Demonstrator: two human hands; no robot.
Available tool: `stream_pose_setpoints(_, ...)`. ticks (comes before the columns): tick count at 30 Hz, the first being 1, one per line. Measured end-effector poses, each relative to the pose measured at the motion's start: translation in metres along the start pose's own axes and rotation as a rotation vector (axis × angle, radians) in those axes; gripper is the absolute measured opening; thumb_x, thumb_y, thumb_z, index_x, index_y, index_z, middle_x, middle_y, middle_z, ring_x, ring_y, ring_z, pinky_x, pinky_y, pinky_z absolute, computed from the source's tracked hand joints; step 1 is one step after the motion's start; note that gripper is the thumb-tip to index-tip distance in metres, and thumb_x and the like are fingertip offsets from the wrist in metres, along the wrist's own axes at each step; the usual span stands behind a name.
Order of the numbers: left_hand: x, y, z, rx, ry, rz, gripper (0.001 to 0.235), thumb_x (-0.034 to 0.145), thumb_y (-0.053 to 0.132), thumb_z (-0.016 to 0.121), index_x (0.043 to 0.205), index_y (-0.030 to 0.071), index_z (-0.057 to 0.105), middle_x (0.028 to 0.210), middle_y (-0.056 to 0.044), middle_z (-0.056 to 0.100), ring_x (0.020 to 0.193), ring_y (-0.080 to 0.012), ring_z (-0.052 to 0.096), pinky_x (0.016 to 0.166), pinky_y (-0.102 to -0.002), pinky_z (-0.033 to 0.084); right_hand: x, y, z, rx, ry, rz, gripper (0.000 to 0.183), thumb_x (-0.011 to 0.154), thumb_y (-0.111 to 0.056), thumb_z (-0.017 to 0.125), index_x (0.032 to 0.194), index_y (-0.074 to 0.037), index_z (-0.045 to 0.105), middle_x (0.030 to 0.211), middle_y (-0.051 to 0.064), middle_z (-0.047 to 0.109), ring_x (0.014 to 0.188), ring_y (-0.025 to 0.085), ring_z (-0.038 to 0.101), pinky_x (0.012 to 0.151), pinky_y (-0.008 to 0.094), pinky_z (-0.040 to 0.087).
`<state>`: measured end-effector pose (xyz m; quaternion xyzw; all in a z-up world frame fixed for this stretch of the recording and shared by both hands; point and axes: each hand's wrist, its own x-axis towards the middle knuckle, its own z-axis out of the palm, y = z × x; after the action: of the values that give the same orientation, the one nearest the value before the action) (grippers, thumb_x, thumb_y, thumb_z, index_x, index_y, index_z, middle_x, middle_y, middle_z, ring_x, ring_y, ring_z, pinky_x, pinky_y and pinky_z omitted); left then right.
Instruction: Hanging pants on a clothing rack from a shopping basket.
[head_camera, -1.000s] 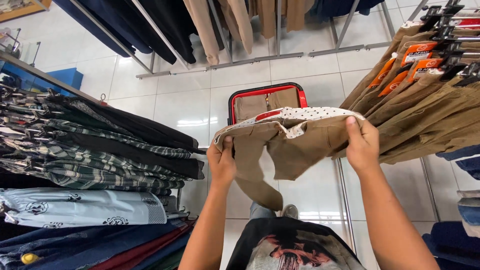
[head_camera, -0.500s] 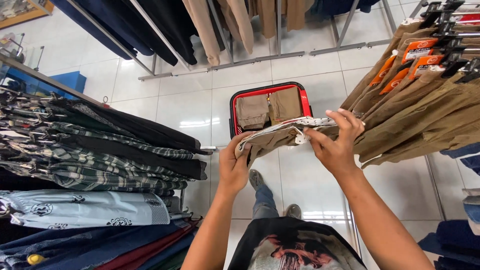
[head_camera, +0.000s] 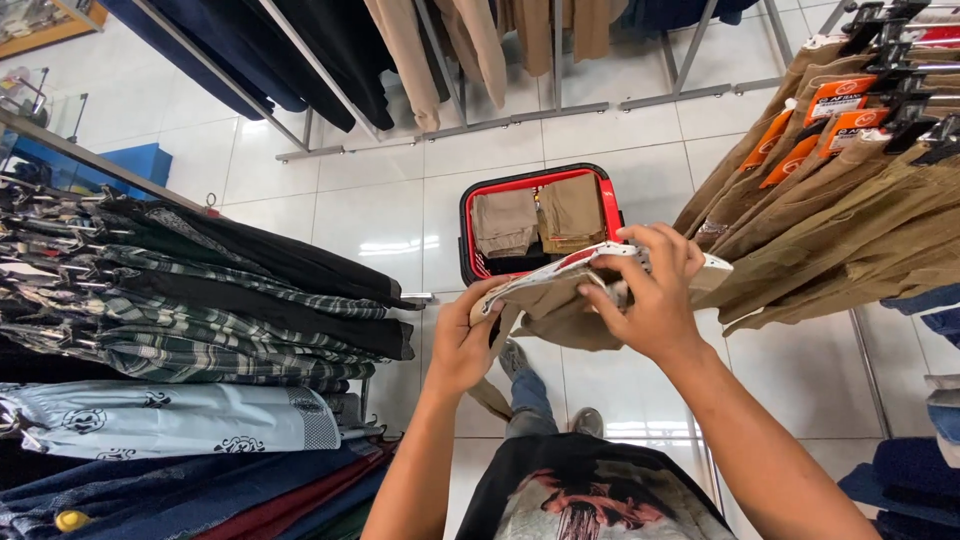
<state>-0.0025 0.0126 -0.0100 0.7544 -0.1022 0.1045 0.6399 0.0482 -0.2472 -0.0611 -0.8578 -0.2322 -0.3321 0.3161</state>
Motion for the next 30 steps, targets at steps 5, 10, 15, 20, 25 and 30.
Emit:
stream_pose_setpoints(5,-0.001,0.001,-0.007,-0.005,-0.060,-0.034,0.031,0.107,0.002,0.055,0.130,0.006,0.075,0.083,-0.021,0.078,0.076,-0.0189,0.063,0.077,-0.045,0.056,0.010,0.003,-0.006,0.027,-0.063,-0.102,0.020,0.097,-0.034,0.082,0.091,-0.020,0.070,0.127,-0.003,0.065,0.127,0.028,0.058,0.105,0.052,0.028)
stream_pose_setpoints(10,-0.008,-0.049,-0.032,-0.015,-0.021,-0.086,0.024,0.107,0.007,0.062,0.126,0.005,0.077,0.088,-0.010,0.077,0.083,-0.0140,0.061,0.084,-0.042,0.057,-0.007,0.018,0.003,0.296,-0.043,-0.127,0.020,0.107,-0.031,0.067,0.096,-0.015,0.066,0.110,0.000,0.080,0.096,0.026,0.076,0.094,0.044,0.046)
stream_pose_setpoints(15,-0.014,-0.057,-0.024,-0.074,0.094,-0.084,0.018,0.102,0.009,0.071,0.116,0.003,0.081,0.084,-0.009,0.077,0.084,-0.0115,0.063,0.085,-0.038,0.058,-0.011,0.020,0.004,0.323,-0.061,-0.105,0.017,0.109,-0.026,0.064,0.097,-0.013,0.062,0.105,0.001,0.083,0.085,0.027,0.078,0.085,0.042,0.053)
stream_pose_setpoints(20,-0.017,-0.064,-0.019,-0.139,0.157,-0.116,0.020,0.105,0.012,0.069,0.116,0.001,0.082,0.090,-0.008,0.080,0.089,-0.0106,0.063,0.090,-0.039,0.058,0.003,0.013,-0.010,0.311,-0.125,-0.093,0.014,0.104,-0.018,0.072,0.096,-0.008,0.066,0.101,0.006,0.082,0.085,0.030,0.079,0.082,0.042,0.057)
stream_pose_setpoints(25,-0.022,-0.086,-0.018,-0.201,0.079,-0.166,0.028,0.109,0.021,0.064,0.116,0.001,0.082,0.099,-0.007,0.079,0.095,-0.0122,0.060,0.095,-0.041,0.056,0.007,0.010,-0.020,0.297,-0.182,-0.090,0.014,0.102,-0.016,0.074,0.092,-0.008,0.069,0.098,0.006,0.082,0.080,0.033,0.076,0.072,0.043,0.058)
stream_pose_setpoints(30,-0.011,-0.058,-0.023,-0.148,0.067,-0.052,0.024,0.107,0.019,0.067,0.111,0.002,0.083,0.098,-0.013,0.076,0.095,-0.0180,0.065,0.094,-0.040,0.054,0.008,0.002,-0.018,0.215,-0.112,-0.145,0.008,0.103,-0.019,0.073,0.107,-0.013,0.076,0.095,0.002,0.081,0.078,0.030,0.075,0.070,0.040,0.060)
